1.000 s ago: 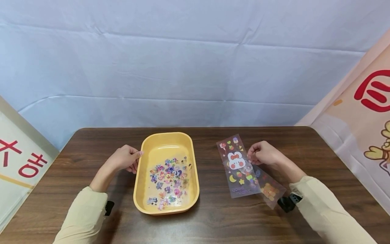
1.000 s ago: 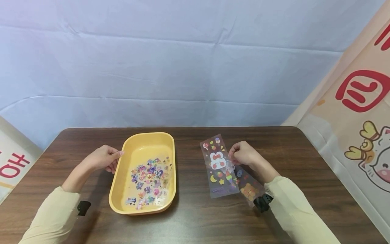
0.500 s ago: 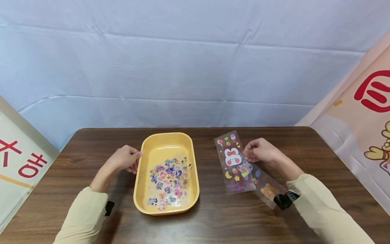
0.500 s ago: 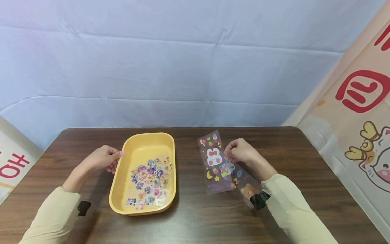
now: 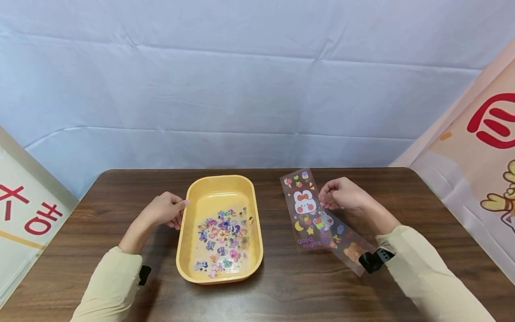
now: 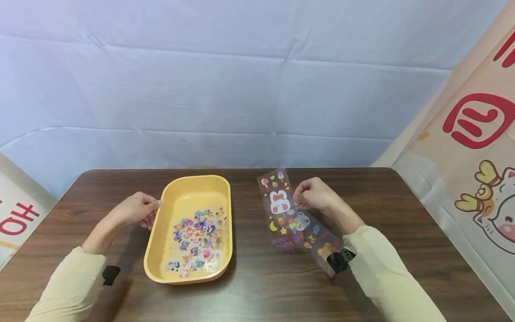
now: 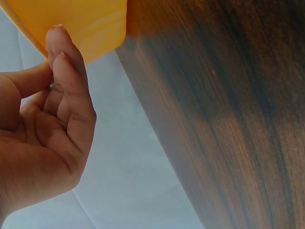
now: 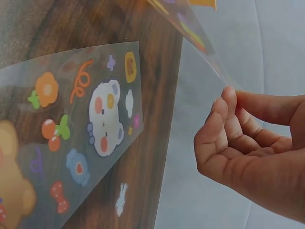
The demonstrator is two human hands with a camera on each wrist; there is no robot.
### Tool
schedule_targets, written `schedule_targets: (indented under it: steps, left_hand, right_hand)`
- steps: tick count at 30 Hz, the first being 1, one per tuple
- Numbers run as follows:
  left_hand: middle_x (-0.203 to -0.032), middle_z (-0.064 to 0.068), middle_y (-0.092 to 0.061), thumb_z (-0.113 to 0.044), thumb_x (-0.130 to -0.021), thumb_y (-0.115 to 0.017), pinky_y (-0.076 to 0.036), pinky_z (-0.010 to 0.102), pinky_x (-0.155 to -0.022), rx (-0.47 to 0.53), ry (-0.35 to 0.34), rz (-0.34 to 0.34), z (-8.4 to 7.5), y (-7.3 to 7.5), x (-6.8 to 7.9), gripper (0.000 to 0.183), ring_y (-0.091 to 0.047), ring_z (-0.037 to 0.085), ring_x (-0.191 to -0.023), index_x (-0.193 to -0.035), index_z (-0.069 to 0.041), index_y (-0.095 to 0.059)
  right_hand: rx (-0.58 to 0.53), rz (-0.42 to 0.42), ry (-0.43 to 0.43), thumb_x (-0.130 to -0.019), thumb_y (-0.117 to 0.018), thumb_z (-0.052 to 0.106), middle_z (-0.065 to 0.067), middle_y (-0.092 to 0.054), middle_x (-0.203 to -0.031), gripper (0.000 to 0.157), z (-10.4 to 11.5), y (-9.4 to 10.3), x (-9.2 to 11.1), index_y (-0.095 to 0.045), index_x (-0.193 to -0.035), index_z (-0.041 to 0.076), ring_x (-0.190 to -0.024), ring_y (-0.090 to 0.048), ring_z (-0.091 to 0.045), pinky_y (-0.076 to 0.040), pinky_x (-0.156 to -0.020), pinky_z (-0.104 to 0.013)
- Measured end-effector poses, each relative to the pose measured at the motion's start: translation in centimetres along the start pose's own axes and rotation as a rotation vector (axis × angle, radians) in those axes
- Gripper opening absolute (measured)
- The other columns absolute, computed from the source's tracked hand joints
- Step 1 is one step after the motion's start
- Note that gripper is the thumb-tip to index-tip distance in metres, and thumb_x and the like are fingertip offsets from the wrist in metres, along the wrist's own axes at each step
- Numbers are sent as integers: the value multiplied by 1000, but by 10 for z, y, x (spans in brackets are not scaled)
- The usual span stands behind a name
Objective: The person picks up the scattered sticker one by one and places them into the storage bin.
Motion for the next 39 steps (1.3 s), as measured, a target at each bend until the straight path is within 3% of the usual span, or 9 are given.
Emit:
schedule_targets:
  steps: [17,24,39]
  left_hand:
    - [-53,5,-56,-18,-97,-44,-53,36,-53,2,11,1,-1,1,0,37,-60,16,-48,-73,2,-64]
    - [-53,5,-56,-18,-97,-44,-53,35,-54,-1,6,2,-1,1,-1,37,-60,16,-48,-72,2,-63]
    - [-53,5,-56,-18,-97,-44,-53,36,-54,8,13,9,0,0,-1,37,-60,16,-48,-73,2,-63]
  right_hand:
    - [-36,2,26,-87,-47,-6,-14,-56,-79,12,22,2,-2,-53,-93,-14,-70,-58,-21,-51,-61,-28]
    - [-79,37,103,-86,-48,-5,-12,-56,-79,9,34,-4,-6,-56,-87,-10,-71,-58,-21,-52,-63,-28]
    - [-83,50,79,-89,-48,-4,-11,-57,-78,11,53,-14,-9,-52,-94,-14,-72,-57,-19,-51,-70,-34]
Point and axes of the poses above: each hand's wrist, its own x-axis away from the middle knuckle, its own y-axis out of the back of the hand, z = x × y, the point moved 8 cm from there along -x, towards the middle knuckle
